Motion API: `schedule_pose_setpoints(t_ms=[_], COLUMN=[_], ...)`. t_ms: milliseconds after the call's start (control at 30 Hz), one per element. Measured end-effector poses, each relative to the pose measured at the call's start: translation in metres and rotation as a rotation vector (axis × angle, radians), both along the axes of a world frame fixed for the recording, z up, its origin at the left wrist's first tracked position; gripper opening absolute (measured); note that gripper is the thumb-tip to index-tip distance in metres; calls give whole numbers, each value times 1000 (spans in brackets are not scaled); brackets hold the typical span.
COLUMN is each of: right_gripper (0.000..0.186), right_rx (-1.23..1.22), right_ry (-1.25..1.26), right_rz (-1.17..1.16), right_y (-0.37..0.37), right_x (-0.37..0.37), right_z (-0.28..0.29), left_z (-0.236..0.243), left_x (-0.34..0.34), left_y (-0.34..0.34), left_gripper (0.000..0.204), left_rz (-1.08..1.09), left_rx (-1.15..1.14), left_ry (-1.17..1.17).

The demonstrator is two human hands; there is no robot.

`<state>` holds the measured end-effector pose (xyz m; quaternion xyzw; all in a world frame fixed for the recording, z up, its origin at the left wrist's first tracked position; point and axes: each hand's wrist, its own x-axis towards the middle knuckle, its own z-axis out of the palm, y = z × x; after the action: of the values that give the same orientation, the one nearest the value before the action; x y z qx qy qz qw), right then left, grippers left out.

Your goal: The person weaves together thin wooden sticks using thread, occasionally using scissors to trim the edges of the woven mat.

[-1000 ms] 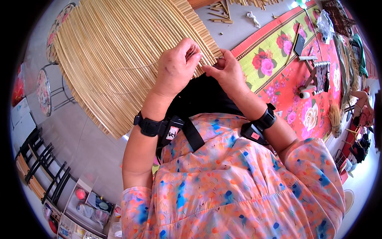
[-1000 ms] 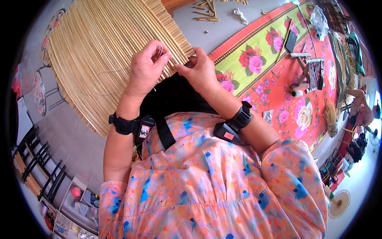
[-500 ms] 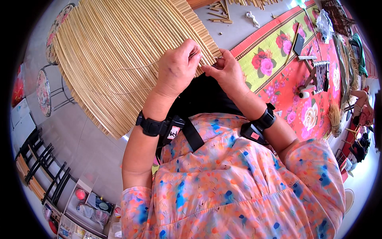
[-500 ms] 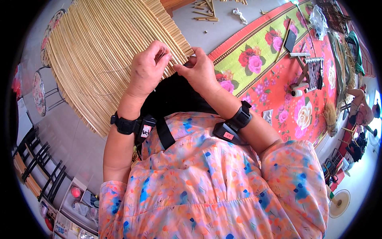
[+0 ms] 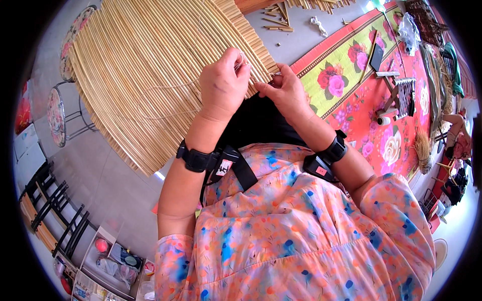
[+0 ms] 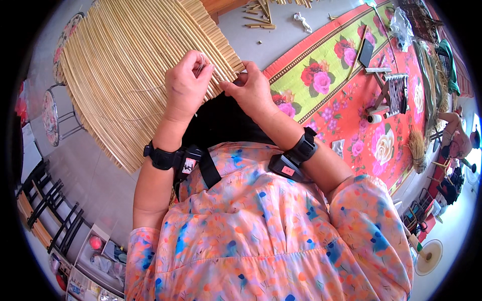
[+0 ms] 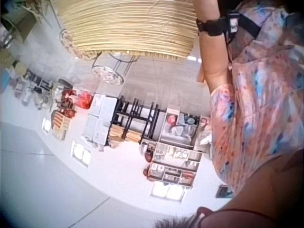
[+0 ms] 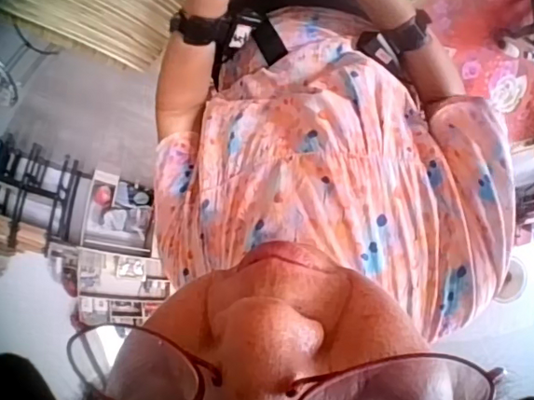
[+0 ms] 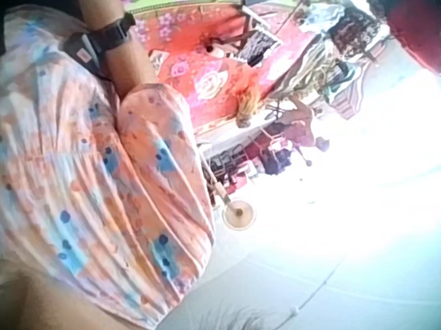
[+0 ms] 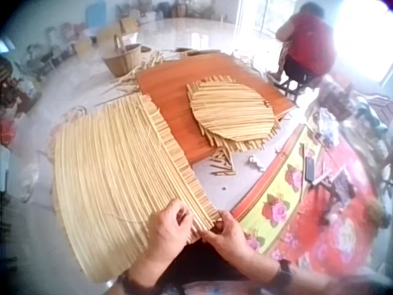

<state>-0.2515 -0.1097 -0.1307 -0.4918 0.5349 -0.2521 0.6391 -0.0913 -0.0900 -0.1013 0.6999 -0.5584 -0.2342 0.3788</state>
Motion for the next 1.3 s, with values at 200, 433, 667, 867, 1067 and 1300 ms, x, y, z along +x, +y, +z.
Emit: schedule_pose_setpoints(t_ms=[200,433,667,867,1067,1300], right_gripper=[59,57,58,58,58,57], right_rx=[1,10,-1,-5,-22,-6], right_ry=[-3,-27,6,-8,1,-16], right_rz=[-8,-13,-5,-12,-6,-5], right_y=[1,0,1,1,1,1], right_x=[1,0,1,1,0,0], right_z=[3,2,3,-1,0,2], left_z=[0,0,2,5,0,-5], left_x=[8,7,3,-3,6,4], left_y=[0,-1,-2,0,-2,1], left_gripper=[11,13,14,16,15,16], left_rz=[-65,-102,-78,-62,-9,-96], left_rx=[34,53,16,-12,-51,-6], left_ry=[283,163,54,-90,95,189])
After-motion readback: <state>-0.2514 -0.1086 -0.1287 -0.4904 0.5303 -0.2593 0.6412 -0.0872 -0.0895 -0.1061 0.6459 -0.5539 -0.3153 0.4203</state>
